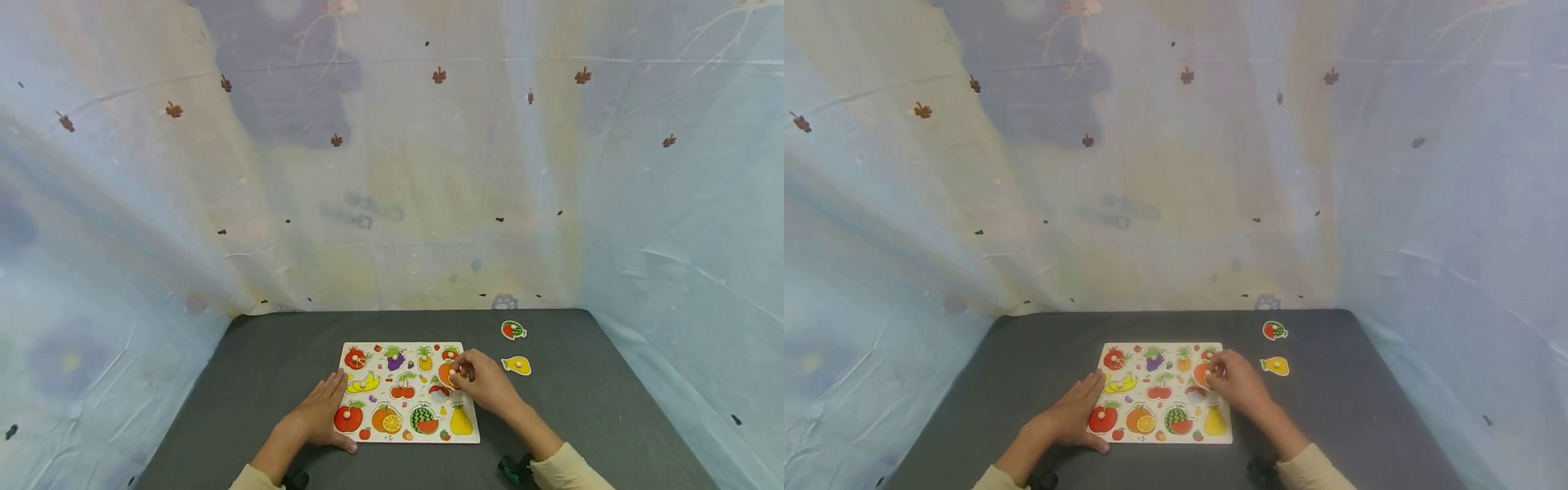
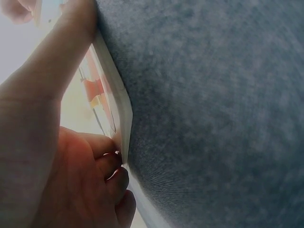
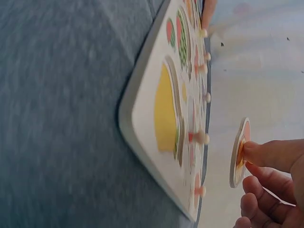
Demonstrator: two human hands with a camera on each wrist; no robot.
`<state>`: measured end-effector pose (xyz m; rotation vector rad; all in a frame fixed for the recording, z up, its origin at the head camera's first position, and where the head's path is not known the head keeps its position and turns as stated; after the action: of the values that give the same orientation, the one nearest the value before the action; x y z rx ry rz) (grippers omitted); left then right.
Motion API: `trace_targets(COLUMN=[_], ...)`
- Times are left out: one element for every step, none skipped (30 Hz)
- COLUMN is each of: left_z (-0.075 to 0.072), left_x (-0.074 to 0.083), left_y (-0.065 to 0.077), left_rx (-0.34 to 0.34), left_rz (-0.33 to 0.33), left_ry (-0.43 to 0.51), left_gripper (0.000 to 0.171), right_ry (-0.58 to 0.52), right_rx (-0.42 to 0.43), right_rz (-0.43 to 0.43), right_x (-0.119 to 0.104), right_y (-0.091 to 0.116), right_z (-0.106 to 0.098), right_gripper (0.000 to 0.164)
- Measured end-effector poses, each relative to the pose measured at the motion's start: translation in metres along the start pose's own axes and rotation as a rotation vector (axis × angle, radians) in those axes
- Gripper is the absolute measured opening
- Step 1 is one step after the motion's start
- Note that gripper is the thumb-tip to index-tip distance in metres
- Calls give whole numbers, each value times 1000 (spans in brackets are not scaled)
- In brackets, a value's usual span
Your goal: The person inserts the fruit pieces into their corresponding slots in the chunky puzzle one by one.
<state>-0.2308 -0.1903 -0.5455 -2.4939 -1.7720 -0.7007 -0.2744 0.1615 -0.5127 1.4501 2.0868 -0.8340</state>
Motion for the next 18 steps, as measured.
trace_targets(left_z=[0, 0, 0, 0, 0, 0, 0, 0, 0, -1, -1, -1, -1, -1, -1, -1, -1, -1], left_x=[0, 0, 0, 0, 0, 0, 0, 0, 0, 1, 1, 1, 1, 1, 2, 1, 1, 0], left_y=[0, 1, 1, 1, 1, 1, 1, 1, 1, 1, 1, 1, 1, 1, 1, 2, 1, 1], left_rx=[0, 1, 0, 1, 1, 0, -2, -4, -4, -7, -8, -16, -18, -20, -21, -22, -22, -20], left_rz=[-1, -3, -5, -5, -5, -4, -3, 0, 3, 5, 9, 12, 12, 13, 12, 13, 14, 14], left_ry=[1, 1, -1, -3, -3, -3, -2, 1, 4, 10, 18, 15, 18, 19, 19, 21, 21, 20], left_gripper=[144, 144, 144, 144, 144, 144, 144, 144, 144, 144, 145, 145, 145, 145, 145, 146, 146, 146], right_ry=[-1, -7, -11, -16, -15, -17, -13, -12, -6, 0, 6, 9, 10, 10, 12, 12, 10, 6], right_rx=[-8, -16, -27, -37, -47, -55, -64, -73, -81, -91, -100, -110, -121, -133, -143, -154, -166, -177], right_rz=[-6, -11, -11, -18, -27, -48, -63, -77, -93, -106, -119, -130, -132, -139, -146, -154, -157, -160], right_x=[-2, -4, -5, -7, -9, -12, -14, -16, -19, -21, -23, -25, -27, -29, -31, -34, -36, -38], right_y=[0, -1, -1, -1, -2, -2, -2, -2, -2, -2, -2, -2, -2, -2, -2, -2, -2, -2], right_z=[3, 5, 7, 10, 13, 15, 18, 20, 23, 25, 27, 30, 33, 35, 38, 40, 43, 46], right_gripper=[15, 15, 15, 14, 14, 14, 14, 14, 14, 14, 14, 14, 13, 13, 13, 13, 12, 12])
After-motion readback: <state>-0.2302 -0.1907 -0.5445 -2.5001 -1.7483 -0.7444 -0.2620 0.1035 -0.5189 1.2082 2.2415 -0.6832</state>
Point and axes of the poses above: each hand's wrist, its own y-axis away from the middle knuckle, its own z-axis out of the palm, x = y × z, the point moved 5 cm from there along -y, towards the middle knuckle, and after that the axes turned 3 degrees about -y, right-handed, at the moved point
